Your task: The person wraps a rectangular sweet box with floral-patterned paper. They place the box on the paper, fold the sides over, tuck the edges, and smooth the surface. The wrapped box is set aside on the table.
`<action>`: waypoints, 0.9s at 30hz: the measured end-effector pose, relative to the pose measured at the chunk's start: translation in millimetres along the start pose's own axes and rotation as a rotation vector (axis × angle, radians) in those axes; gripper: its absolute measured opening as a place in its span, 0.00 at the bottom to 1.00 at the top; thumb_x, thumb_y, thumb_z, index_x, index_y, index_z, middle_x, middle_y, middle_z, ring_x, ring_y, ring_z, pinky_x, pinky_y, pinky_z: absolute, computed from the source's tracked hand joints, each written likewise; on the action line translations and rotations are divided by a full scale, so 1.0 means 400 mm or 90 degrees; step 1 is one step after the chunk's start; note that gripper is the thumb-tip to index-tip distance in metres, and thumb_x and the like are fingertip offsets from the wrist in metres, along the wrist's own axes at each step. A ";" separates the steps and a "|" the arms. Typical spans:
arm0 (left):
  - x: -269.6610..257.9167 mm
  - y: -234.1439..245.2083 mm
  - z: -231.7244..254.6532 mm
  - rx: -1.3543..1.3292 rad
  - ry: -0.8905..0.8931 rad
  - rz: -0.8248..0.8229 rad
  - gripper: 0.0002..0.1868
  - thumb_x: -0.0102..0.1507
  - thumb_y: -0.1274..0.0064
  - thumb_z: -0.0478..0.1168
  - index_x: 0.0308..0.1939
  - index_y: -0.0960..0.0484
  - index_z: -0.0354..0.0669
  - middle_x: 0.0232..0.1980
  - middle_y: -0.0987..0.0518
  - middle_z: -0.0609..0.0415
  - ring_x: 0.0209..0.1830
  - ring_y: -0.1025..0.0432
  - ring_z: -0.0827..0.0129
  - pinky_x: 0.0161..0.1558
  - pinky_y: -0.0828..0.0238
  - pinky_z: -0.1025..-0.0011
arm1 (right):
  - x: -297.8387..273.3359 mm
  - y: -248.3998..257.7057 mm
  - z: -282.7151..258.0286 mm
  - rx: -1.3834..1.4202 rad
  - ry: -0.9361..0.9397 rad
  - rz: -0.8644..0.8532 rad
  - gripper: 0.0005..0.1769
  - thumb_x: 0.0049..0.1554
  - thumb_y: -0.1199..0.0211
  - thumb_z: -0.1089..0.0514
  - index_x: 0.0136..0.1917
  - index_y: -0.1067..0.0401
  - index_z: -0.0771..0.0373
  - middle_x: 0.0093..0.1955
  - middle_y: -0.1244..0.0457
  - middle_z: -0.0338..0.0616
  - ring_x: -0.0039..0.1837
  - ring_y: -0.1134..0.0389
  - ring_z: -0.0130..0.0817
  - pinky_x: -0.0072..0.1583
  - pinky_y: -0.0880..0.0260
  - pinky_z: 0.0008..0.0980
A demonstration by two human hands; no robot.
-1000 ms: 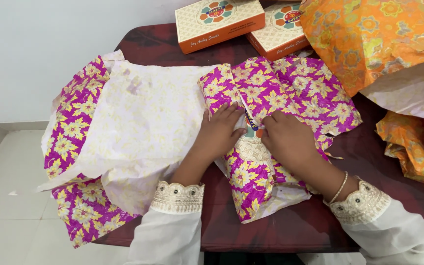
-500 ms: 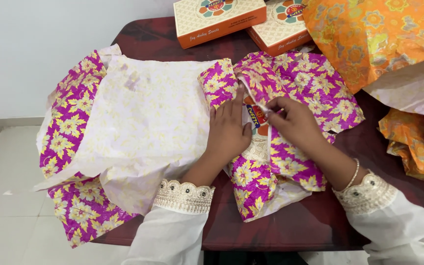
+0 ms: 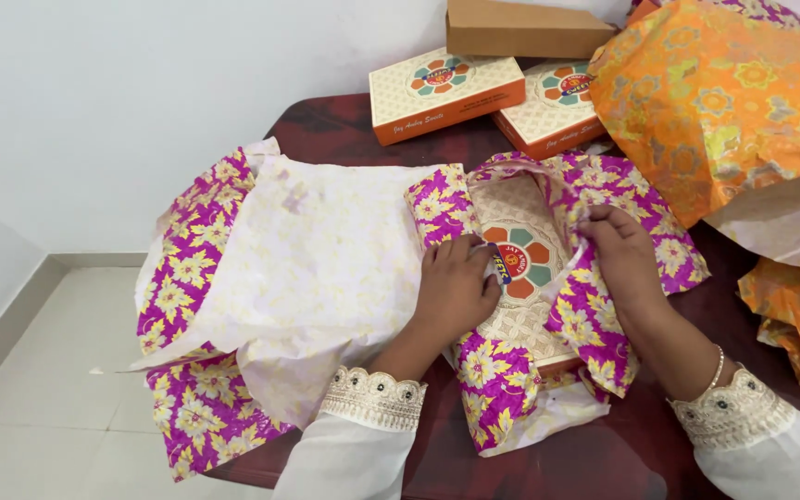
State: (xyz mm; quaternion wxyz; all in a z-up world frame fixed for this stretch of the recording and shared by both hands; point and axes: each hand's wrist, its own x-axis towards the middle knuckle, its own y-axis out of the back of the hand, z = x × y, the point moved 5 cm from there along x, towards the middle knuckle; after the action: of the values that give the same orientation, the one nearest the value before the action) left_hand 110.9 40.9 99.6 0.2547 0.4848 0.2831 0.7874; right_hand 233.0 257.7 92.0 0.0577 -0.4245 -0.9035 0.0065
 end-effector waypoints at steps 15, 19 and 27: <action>0.083 -0.050 -0.099 -0.156 0.234 -0.005 0.17 0.68 0.47 0.53 0.52 0.19 0.48 0.40 0.18 0.58 0.44 0.20 0.60 0.47 0.30 0.54 | -0.120 -0.178 -0.020 -0.362 0.052 -0.333 0.16 0.61 0.39 0.52 0.59 0.22 0.60 0.48 0.27 0.38 0.48 0.27 0.23 0.52 0.27 0.26; 0.087 -0.044 -0.082 -0.097 0.242 0.054 0.43 0.51 0.35 0.45 0.69 0.34 0.45 0.31 0.20 0.56 0.36 0.22 0.58 0.40 0.33 0.52 | -0.154 -0.202 -0.098 -0.368 0.069 -0.408 0.18 0.60 0.38 0.50 0.60 0.23 0.60 0.49 0.27 0.42 0.49 0.28 0.26 0.52 0.27 0.29; 0.079 -0.059 -0.096 -0.077 0.221 0.065 0.37 0.54 0.40 0.36 0.68 0.30 0.50 0.31 0.20 0.60 0.37 0.22 0.61 0.41 0.33 0.54 | -0.263 -0.173 -0.174 -0.659 0.160 -0.614 0.48 0.49 0.27 0.42 0.77 0.41 0.58 0.65 0.36 0.53 0.66 0.33 0.45 0.64 0.35 0.39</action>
State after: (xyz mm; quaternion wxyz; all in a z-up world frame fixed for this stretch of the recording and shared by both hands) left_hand 66.5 71.4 88.7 0.1905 0.3390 0.2501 0.8867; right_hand 254.1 130.2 155.0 -0.0508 0.0514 -0.8642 -0.4979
